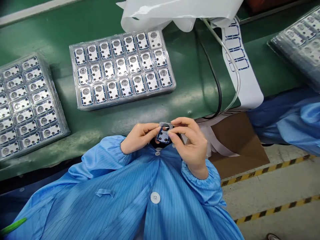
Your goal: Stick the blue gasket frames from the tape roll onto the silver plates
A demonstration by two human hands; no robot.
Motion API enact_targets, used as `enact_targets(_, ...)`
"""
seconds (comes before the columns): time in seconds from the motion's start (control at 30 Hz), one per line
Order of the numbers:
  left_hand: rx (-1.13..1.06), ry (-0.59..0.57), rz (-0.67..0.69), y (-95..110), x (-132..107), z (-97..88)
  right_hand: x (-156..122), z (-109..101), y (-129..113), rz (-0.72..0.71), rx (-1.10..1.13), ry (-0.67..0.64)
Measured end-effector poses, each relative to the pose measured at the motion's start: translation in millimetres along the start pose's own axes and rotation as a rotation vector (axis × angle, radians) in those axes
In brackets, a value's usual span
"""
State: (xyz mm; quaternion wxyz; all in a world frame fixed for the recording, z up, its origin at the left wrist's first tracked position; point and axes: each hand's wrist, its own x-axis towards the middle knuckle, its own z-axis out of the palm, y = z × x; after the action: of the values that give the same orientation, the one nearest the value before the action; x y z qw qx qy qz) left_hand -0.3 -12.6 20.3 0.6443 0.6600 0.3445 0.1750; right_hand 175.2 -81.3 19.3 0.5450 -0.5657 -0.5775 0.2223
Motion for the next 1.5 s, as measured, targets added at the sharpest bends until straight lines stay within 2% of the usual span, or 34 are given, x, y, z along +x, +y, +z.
enact_targets(0.2,-0.006,-0.017,-0.001,-1.4,-0.5,-0.4,2.4,1.0,7.8,0.032,-0.045,0.055)
enact_targets(0.57,-0.007,-0.031,-0.02,-1.5,-0.7,-0.9,3.7,0.2,10.4,-0.031,-0.224,0.052)
enact_targets(0.8,-0.012,-0.034,-0.023,0.1,-0.5,-0.7,4.8,1.5,11.4,-0.202,-0.379,0.073)
enact_targets(1.17,-0.025,-0.047,-0.025,-1.2,0.2,-1.9,2.8,-2.5,22.5,-0.364,-0.58,0.064)
enact_targets(1.3,-0.062,-0.043,-0.037,-3.4,0.3,-1.2,1.6,-1.4,24.5,-0.296,-0.624,0.109)
enact_targets(1.4,-0.068,-0.031,-0.036,-3.4,0.2,-0.8,0.4,-0.5,20.6,-0.142,-0.446,0.113)
enact_targets(1.5,-0.075,-0.029,-0.015,-2.5,0.1,-0.9,-1.5,0.5,15.7,0.072,-0.226,0.058)
